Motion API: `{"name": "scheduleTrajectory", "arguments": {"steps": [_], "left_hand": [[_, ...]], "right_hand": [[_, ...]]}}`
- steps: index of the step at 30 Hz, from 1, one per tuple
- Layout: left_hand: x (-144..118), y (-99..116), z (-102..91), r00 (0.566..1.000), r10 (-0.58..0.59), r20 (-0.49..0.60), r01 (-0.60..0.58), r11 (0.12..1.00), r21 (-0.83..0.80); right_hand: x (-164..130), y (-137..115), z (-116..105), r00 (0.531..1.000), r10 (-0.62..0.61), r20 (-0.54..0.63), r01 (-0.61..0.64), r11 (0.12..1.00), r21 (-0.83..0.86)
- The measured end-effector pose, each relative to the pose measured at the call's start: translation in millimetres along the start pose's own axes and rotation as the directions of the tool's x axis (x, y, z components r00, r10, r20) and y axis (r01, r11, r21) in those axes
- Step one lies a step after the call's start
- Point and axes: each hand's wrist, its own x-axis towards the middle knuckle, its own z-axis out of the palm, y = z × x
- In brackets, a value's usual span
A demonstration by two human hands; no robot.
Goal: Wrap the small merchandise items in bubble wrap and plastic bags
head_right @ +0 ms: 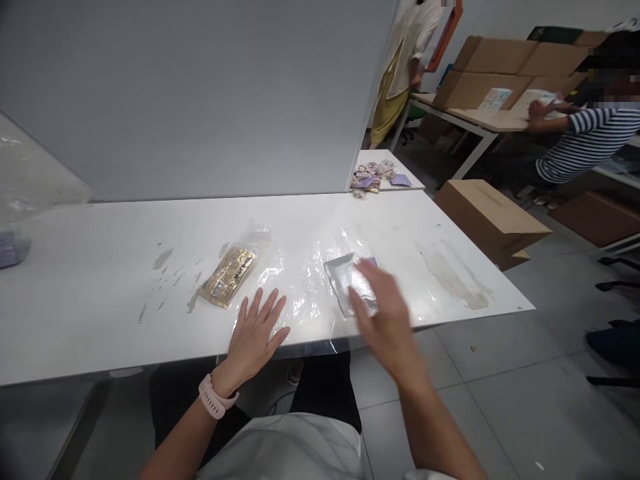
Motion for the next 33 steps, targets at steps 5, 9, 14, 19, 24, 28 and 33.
{"name": "scheduleTrajectory", "arguments": {"steps": [5, 9, 14, 19, 24, 28, 33], "left_hand": [[-3, -4, 1.7, 1.0, 0.003, -0.011, -0.003, 0.999, 0.039], [-6, -8, 3.3, 0.999, 0.011, -0.03, -0.009, 0.999, 0.053], [-13, -17, 4.5, 0.999, 0.017, -0.036, -0.015, 0.999, 0.049], [1, -13, -11.7, 0.986, -0.066, 0.154, 0.065, 0.998, 0.009], [73, 45, -27.3, 0.973, 0.066, 0.222, -0.015, 0.974, -0.225], [128, 90, -7.8, 0.953, 0.1, 0.285, 0.058, 0.865, -0.498], [158, 102, 26.0, 0.976, 0.014, 0.218, 0.136, 0.743, -0.655]], "right_hand": [[-6, 40, 67, 0.942, 0.264, 0.206, -0.214, 0.948, -0.237], [-5, 77, 77, 0.885, 0.44, 0.152, -0.408, 0.89, -0.205], [-1, 77, 59, 0.843, 0.506, 0.183, -0.523, 0.85, 0.058], [7, 83, 44, 0.71, 0.586, 0.391, -0.699, 0.651, 0.294], [12, 92, 49, 0.684, 0.488, 0.542, -0.723, 0.556, 0.41], [10, 96, 57, 0.757, 0.474, 0.45, -0.653, 0.527, 0.543], [7, 96, 61, 0.758, 0.557, 0.341, -0.634, 0.505, 0.585]]}}
